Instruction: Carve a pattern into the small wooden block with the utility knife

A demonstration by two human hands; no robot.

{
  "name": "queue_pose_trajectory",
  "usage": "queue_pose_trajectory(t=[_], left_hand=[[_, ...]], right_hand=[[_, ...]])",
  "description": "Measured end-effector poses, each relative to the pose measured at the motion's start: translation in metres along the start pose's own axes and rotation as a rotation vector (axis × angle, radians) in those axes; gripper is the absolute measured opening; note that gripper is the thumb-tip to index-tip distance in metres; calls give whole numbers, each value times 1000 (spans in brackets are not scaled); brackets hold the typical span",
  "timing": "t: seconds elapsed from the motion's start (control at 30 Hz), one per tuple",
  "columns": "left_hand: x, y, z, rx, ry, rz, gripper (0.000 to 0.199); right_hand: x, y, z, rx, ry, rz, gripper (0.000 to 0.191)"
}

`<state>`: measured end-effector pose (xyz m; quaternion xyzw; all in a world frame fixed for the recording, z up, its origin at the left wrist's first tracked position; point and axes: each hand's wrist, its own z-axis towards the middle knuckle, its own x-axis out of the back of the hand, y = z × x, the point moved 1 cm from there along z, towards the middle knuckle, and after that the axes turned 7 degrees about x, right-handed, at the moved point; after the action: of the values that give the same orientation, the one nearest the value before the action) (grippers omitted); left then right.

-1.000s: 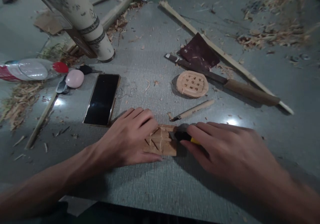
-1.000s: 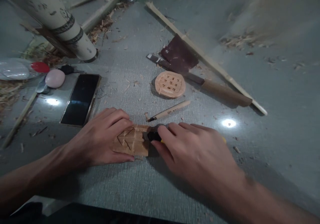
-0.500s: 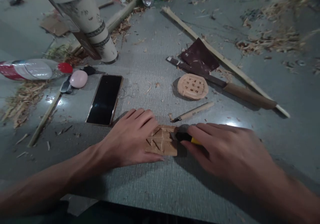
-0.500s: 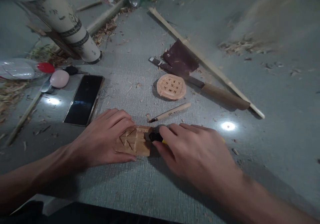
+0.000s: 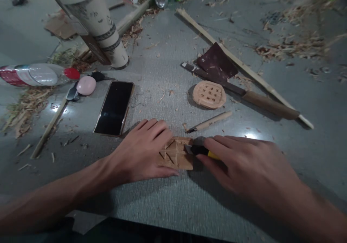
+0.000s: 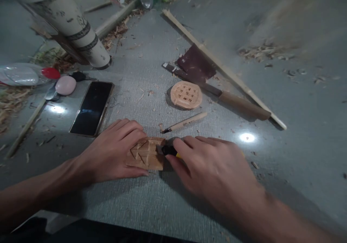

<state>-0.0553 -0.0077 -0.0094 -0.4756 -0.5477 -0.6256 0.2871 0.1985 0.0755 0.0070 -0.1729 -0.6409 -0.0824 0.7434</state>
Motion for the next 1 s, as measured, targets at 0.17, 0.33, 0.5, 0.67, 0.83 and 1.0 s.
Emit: queue_pose_trajectory(t=[0.17, 0.33, 0.5, 0.67, 0.83, 1.0], left_hand=[[1, 2, 1, 11, -6, -6, 61], [2, 4, 1, 18, 2, 14, 62], [1, 6, 0, 20, 11, 41, 65], [1, 10, 0, 30, 0, 38, 63], [1, 11, -2, 26, 4, -4, 57], [0, 14, -6, 47, 17, -30, 55]], right_hand=[[2, -3, 2, 11, -6, 34, 29], [-1, -5, 4, -9, 7, 3, 30], [0, -9, 5, -24, -2, -12, 28], [7, -14, 8, -26, -3, -24, 27], [11, -16, 6, -60, -39, -50, 26], [9, -13, 5, -76, -15, -63, 26]])
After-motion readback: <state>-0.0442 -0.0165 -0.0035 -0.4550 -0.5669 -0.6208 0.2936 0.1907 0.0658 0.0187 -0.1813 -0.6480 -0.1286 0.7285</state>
